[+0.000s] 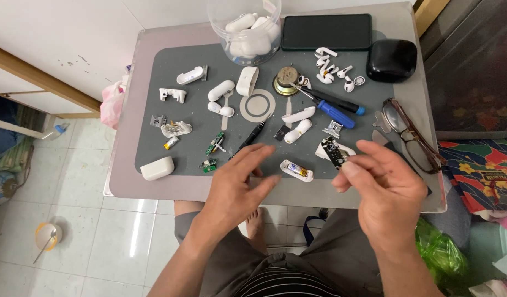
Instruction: Repairing or assembling small electronic components using hands and a precision screwdriver on a work mat.
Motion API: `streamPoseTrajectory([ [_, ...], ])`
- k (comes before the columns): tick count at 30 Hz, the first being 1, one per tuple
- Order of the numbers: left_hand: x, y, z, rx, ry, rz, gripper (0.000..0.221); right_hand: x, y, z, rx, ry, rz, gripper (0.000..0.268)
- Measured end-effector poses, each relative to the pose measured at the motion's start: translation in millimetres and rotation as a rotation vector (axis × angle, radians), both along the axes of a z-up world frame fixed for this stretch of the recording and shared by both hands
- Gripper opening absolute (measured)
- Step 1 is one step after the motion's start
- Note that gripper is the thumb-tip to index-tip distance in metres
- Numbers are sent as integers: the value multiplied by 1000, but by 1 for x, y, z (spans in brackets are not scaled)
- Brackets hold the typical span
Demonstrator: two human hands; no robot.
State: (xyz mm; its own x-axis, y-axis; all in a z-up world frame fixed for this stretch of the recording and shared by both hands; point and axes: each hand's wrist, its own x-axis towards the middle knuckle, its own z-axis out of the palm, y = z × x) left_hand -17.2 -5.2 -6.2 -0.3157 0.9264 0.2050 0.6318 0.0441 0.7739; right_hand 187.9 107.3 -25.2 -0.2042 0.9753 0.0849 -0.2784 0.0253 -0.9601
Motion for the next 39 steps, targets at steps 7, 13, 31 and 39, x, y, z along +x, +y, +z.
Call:
streamPoseTrajectory([
  [7, -4, 20, -32, 59, 275, -209, 55, 0, -12, -3, 149, -155, 42, 38],
  [13, -5, 23, -42, 105, 299, -212, 48, -3, -13, -15, 97, -168, 48, 38],
  [31, -13, 5, 6, 168, -78, -118, 36, -28, -6, -22, 734, -264, 88, 28],
  [39, -22, 24, 8, 63, -428, -300, 19, -30, 1, -21, 986, -206, 111, 17],
])
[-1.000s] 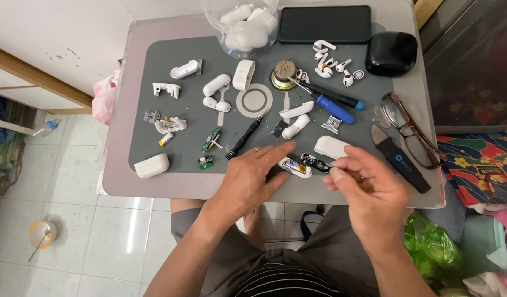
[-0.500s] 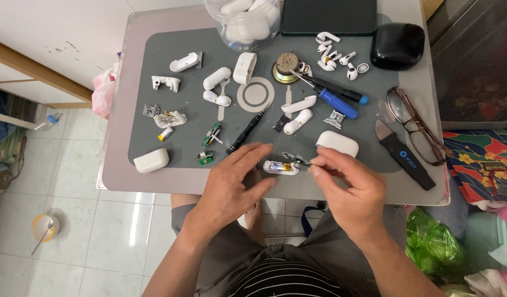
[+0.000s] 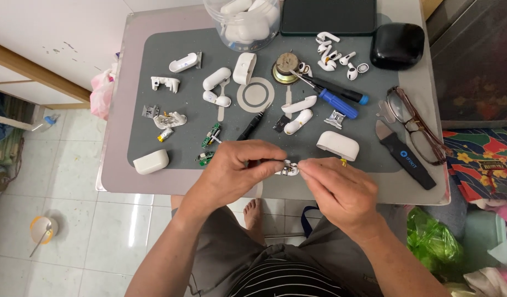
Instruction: Repairing or assembling small electronic components using hands and a precision screwdriver on a work mat.
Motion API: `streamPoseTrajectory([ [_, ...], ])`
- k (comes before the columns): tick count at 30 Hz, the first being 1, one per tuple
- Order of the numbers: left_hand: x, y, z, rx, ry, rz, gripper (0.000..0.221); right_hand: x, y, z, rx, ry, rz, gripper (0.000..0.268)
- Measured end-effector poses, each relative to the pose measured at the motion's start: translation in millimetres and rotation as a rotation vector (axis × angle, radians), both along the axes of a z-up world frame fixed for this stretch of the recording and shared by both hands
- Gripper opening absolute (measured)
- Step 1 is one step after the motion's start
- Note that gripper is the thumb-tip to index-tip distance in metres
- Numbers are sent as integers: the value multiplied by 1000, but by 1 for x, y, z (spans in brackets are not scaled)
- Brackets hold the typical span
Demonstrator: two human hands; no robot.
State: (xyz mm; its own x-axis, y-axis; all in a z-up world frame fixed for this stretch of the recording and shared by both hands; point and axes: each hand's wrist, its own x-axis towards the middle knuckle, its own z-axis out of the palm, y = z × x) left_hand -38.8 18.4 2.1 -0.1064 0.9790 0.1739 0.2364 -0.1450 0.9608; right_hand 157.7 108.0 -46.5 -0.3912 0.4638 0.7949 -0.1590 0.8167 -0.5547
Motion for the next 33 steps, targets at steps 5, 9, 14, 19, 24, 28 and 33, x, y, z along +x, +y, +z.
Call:
streamPoseTrajectory([
  [5, -7, -1, 4, -48, -56, -41, 16, 1, 2, -3, 28, 30, 51, 17],
  [9, -10, 1, 2, -19, -24, 19, 15, -3, 5, 8, 57, 9, 1, 22],
  [14, -5, -7, -18, 78, 56, 100, 23, 3, 4, -4, 59, -161, -118, 29],
  [19, 2, -12, -35, 176, 88, 127, 27, 4, 3, -7, 115, -328, -178, 28],
  [24, 4, -13, -36, 216, 165, 126, 26, 2, 4, -6, 87, -392, -188, 16],
  [28, 5, -14, -36, 233, 240, 126, 26, 3, 4, -6, 92, -416, -205, 15],
  [33, 3, -16, -35, 216, 364, 134, 27, 4, 3, -9, 75, -409, -184, 15],
])
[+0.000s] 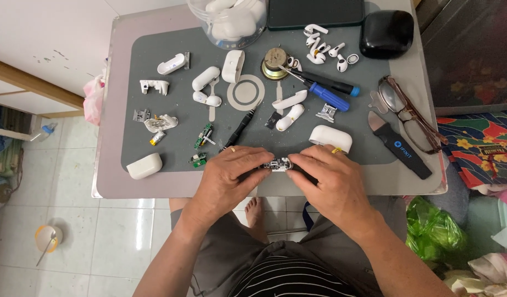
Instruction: Repairing or assembling small electronic components using hands and a precision screwdriver on a work mat.
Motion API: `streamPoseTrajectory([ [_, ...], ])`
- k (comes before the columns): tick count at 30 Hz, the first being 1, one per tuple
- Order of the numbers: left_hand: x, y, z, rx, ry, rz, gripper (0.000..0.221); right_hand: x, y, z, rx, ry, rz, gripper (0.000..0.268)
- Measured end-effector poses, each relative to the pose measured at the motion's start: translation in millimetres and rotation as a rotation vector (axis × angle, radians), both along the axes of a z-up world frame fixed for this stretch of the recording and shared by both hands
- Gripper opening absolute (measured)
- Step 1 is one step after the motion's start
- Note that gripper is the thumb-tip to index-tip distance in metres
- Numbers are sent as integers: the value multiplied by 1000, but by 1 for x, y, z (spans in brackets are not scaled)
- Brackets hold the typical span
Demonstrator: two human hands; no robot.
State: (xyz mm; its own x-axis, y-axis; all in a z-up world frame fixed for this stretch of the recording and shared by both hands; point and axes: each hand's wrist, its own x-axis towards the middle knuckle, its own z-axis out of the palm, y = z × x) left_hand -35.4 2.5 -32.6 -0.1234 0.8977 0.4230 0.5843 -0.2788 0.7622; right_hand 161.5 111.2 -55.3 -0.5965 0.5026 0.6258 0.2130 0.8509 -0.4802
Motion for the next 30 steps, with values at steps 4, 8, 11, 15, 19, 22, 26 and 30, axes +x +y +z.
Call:
streamPoseTrajectory([
  [4, 0, 1, 2, 7, 54, -7, 24, 1, 0, -2, -11, -26, -6, 15],
  [8, -1, 1, 4, 12, 59, -15, 21, 2, 0, -3, -16, -37, 0, 17],
  [11, -2, 1, 9, 7, 92, -30, 20, 3, 0, -4, -21, -44, 8, 18],
  [15, -4, 1, 11, -1, 187, -41, 18, 3, 2, -7, -2, -33, 11, 16],
  [19, -3, 2, 10, 26, 197, -50, 18, 2, 0, -6, -13, -31, 7, 16],
  [22, -3, 2, 7, 20, 194, -47, 18, 3, 0, -8, -18, -30, 1, 17],
  [26, -3, 2, 8, -7, 211, -37, 18, 3, 0, -8, -23, -42, -2, 17],
  [30, -4, 1, 18, -110, 212, -38, 21, 2, -1, -7, -46, -33, 5, 19],
])
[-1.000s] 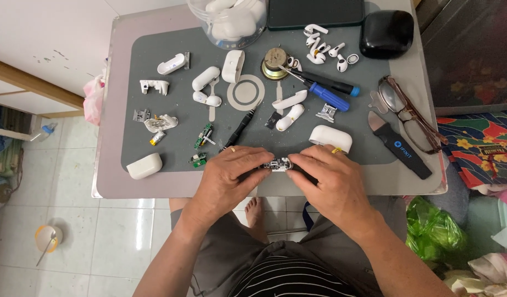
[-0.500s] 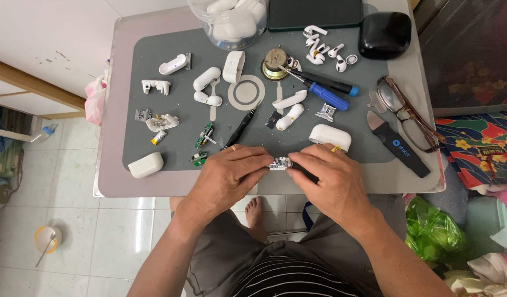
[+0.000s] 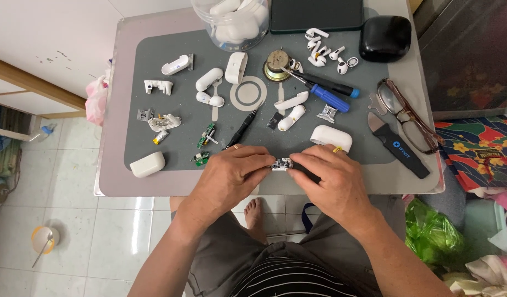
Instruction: Repairing or assembling small electronic components using hands and a precision screwdriver on a work mat.
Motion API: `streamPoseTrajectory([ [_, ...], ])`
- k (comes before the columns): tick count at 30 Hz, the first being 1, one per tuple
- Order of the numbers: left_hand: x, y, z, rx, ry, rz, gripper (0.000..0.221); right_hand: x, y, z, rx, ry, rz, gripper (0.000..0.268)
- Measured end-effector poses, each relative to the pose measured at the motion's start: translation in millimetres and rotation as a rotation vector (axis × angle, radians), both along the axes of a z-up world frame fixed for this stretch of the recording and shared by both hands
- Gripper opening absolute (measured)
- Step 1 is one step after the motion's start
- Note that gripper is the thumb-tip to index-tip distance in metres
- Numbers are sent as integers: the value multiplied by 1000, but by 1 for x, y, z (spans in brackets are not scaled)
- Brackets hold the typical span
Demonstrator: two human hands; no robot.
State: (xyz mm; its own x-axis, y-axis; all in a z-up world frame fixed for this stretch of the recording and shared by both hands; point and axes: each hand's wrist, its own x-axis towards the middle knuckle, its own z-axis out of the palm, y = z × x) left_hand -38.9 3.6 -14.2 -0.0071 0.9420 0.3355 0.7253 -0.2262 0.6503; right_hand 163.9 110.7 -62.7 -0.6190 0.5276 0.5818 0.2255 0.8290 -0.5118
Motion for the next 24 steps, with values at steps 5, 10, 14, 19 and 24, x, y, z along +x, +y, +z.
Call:
streamPoseTrajectory([
  [5, 0, 0, -4, -25, -20, 21, 22, -1, 0, -1, 3, 33, 4, 25],
  [10, 3, -4, -7, 16, 22, 51, 21, 0, 0, 2, 10, 50, 53, 32],
  [14, 3, -5, -10, 23, -36, 52, 20, -2, -1, 7, 27, 90, 66, 22],
  [19, 2, -6, -15, 58, -51, 49, 20, -3, -1, 9, -20, 92, 67, 18],
  [24, 3, -7, -16, 72, -168, 72, 21, -2, 0, 13, -114, 49, 77, 22],
])
